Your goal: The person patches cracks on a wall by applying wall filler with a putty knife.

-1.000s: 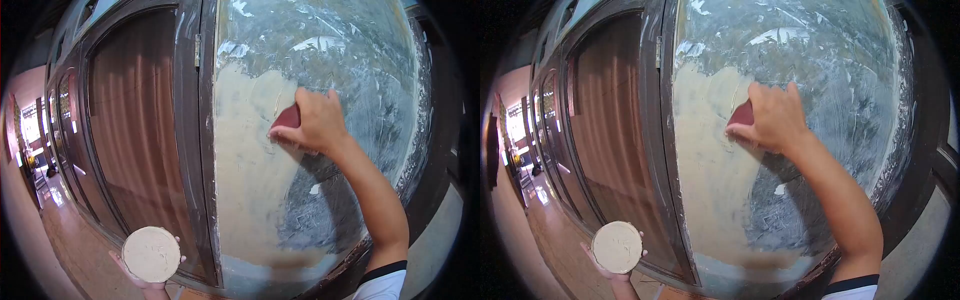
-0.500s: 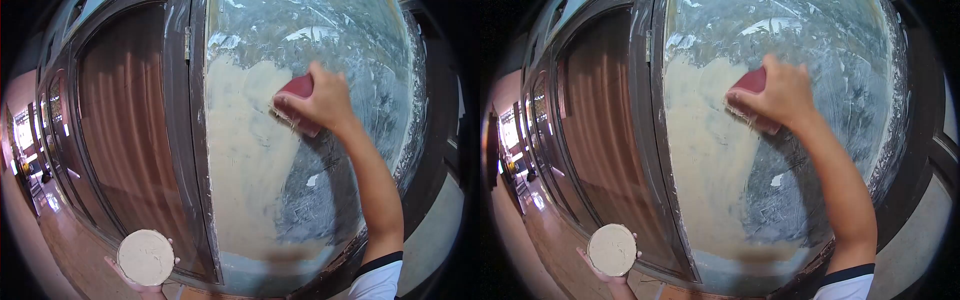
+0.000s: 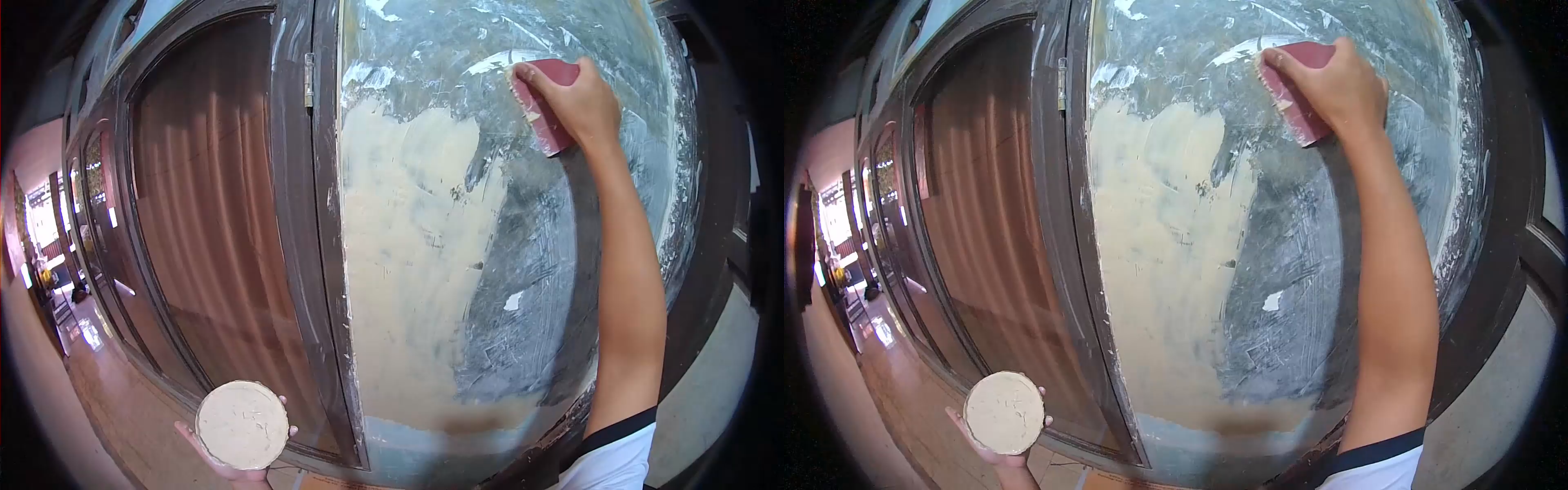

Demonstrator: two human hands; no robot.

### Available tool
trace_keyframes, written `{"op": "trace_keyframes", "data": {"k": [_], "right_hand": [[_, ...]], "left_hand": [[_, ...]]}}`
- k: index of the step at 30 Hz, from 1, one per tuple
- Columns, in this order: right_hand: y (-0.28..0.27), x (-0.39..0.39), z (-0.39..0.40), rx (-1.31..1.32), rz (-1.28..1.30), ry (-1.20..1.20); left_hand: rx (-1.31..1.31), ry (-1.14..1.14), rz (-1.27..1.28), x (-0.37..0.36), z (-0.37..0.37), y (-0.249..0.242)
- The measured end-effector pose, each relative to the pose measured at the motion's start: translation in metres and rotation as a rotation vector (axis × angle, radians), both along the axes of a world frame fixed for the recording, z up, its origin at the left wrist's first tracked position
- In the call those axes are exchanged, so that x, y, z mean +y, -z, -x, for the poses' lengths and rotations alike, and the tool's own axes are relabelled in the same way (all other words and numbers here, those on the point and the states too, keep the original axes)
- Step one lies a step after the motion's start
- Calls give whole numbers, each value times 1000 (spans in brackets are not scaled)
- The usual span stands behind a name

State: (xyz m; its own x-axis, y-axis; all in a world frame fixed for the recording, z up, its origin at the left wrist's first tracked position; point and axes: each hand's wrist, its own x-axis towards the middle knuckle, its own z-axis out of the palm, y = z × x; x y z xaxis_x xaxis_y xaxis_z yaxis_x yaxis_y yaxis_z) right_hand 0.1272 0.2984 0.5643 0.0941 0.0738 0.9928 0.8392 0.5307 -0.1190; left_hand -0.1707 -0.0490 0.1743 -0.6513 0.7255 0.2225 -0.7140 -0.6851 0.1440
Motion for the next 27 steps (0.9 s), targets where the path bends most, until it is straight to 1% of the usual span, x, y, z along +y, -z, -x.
{"op": "trace_keyframes", "data": {"k": [2,3,5,7,9,11,12,14,15,17,19,21,22,23,24,25,27], "right_hand": [[0,-1,-2,-9,16,-82],[8,-4,2,-13,19,-80],[40,-18,15,-189,131,-180],[79,-30,24,-389,67,-177],[123,-38,31,-594,-54,-179],[167,-34,33,-752,-134,-248],[181,-30,33,-754,-134,-244],[196,-25,32,-867,-246,-155],[187,-22,28,-867,-248,-152],[145,-17,16,-635,-257,-111],[88,-30,-1,-392,-158,74],[41,-13,-24,-102,-10,51],[28,-7,-31,-27,3,38],[22,-4,-35,50,16,25],[28,-2,-35,34,44,-18],[36,-5,-32,18,72,-62],[77,-23,-18,-145,127,-266]], "left_hand": [[1,-27,2,-4,5,8],[-4,-25,5,-6,5,9],[75,-48,-21,-11,5,10],[54,-52,-7,-14,6,10],[73,-83,4,-15,6,12],[34,-82,-10,-14,4,9],[39,-84,-10,-14,5,11],[43,-85,-15,-12,5,13],[31,-83,-9,-12,5,12],[20,-82,-5,-11,5,8],[-19,-12,-22,-10,1,1],[1,-21,-17,-10,0,3],[7,-32,-21,-11,-2,3],[15,-43,-27,-11,-2,3],[71,-31,-52,-12,1,9],[72,-29,-52,-13,1,9],[-7,9,-37,-15,2,11]]}}
